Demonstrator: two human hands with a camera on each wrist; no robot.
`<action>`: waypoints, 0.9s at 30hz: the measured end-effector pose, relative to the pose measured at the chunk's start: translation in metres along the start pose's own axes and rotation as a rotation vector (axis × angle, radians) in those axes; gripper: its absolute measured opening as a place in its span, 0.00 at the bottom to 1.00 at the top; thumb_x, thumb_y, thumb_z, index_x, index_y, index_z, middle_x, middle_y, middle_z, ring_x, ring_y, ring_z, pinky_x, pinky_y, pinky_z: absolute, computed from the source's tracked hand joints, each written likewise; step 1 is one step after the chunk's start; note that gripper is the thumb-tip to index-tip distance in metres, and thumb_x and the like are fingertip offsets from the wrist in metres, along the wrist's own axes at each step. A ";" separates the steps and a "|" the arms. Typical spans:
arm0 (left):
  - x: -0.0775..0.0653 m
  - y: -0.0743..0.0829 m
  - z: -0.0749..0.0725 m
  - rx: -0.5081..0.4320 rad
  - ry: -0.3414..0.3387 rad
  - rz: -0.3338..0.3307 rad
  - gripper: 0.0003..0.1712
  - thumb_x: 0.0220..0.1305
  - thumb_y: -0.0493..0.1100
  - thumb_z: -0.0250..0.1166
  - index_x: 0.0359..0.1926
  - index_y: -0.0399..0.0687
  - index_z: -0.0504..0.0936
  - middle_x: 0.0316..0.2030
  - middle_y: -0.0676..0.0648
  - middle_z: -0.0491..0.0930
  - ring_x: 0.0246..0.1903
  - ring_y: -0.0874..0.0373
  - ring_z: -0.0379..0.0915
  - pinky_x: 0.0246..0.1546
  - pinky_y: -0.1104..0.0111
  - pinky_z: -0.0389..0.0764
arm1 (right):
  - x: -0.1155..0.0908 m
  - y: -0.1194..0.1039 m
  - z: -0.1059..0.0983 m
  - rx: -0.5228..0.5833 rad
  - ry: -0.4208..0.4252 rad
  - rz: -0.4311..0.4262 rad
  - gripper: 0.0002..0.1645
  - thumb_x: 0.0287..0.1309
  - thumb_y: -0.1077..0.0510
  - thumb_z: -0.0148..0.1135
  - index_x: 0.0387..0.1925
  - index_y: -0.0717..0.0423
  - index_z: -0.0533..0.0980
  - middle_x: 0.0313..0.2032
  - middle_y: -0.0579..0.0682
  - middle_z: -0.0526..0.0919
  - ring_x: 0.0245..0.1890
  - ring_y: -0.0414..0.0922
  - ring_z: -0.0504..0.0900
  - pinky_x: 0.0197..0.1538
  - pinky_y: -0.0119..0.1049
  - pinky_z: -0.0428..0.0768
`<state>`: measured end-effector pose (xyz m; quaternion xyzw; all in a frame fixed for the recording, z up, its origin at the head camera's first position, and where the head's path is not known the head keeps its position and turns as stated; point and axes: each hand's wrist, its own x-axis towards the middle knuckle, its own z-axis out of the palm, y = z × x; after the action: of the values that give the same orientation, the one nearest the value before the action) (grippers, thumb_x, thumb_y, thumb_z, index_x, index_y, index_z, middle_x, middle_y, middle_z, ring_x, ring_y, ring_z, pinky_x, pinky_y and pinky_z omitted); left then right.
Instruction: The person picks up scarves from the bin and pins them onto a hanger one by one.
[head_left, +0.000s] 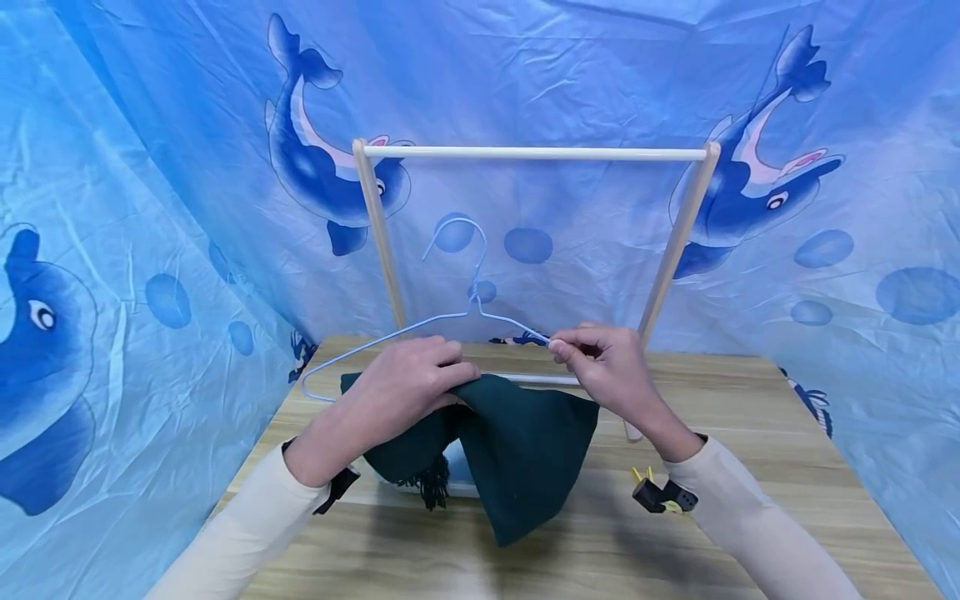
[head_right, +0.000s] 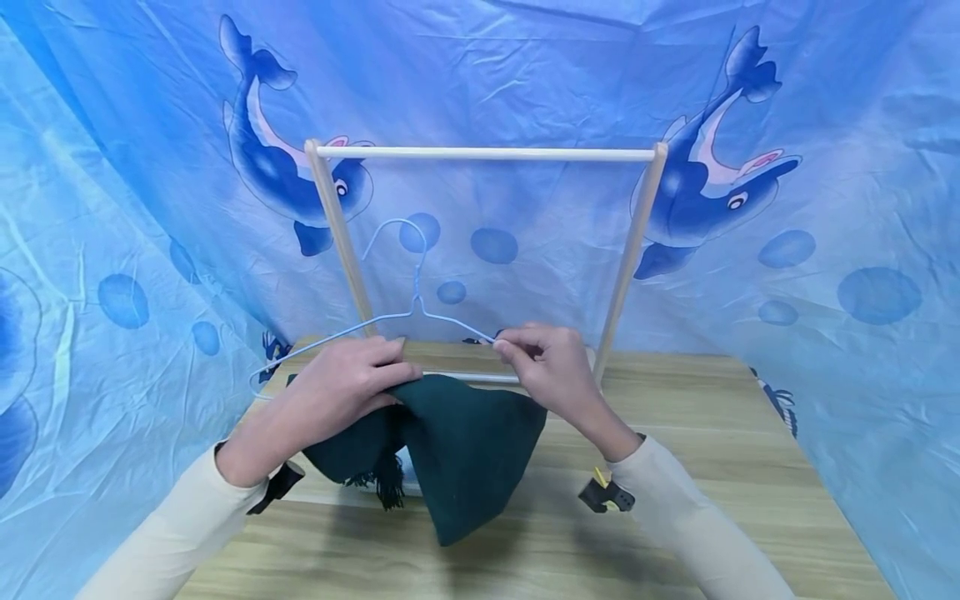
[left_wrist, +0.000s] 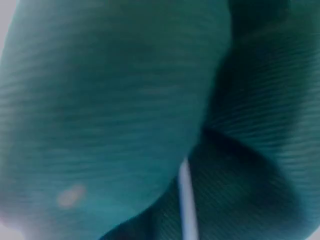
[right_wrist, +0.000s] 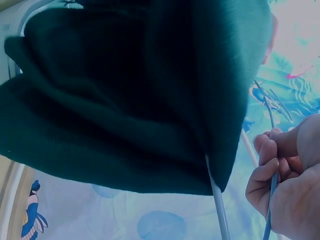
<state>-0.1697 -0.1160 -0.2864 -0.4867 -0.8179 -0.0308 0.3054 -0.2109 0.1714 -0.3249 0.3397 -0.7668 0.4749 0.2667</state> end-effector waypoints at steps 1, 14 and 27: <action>-0.002 0.001 0.002 0.003 -0.004 0.000 0.18 0.53 0.43 0.80 0.44 0.49 0.86 0.29 0.51 0.74 0.28 0.58 0.70 0.30 0.70 0.74 | 0.000 0.000 -0.001 0.001 0.002 -0.003 0.05 0.61 0.70 0.69 0.34 0.61 0.89 0.25 0.49 0.84 0.20 0.38 0.75 0.24 0.27 0.73; -0.022 0.014 0.020 -0.103 -0.072 -0.013 0.24 0.55 0.56 0.78 0.49 0.51 0.87 0.43 0.50 0.82 0.42 0.56 0.78 0.44 0.65 0.83 | 0.002 -0.004 -0.007 0.033 -0.002 -0.033 0.07 0.59 0.74 0.68 0.34 0.62 0.88 0.24 0.48 0.82 0.21 0.38 0.76 0.25 0.27 0.75; -0.057 0.000 0.030 -0.155 0.177 -0.321 0.15 0.65 0.52 0.71 0.45 0.48 0.88 0.42 0.50 0.85 0.43 0.54 0.79 0.43 0.59 0.82 | 0.006 -0.001 -0.018 0.036 -0.001 -0.039 0.08 0.60 0.74 0.66 0.34 0.62 0.87 0.23 0.47 0.79 0.19 0.39 0.72 0.23 0.28 0.71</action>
<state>-0.1644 -0.1505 -0.3410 -0.3673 -0.8501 -0.1848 0.3289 -0.2128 0.1854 -0.3127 0.3596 -0.7513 0.4832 0.2696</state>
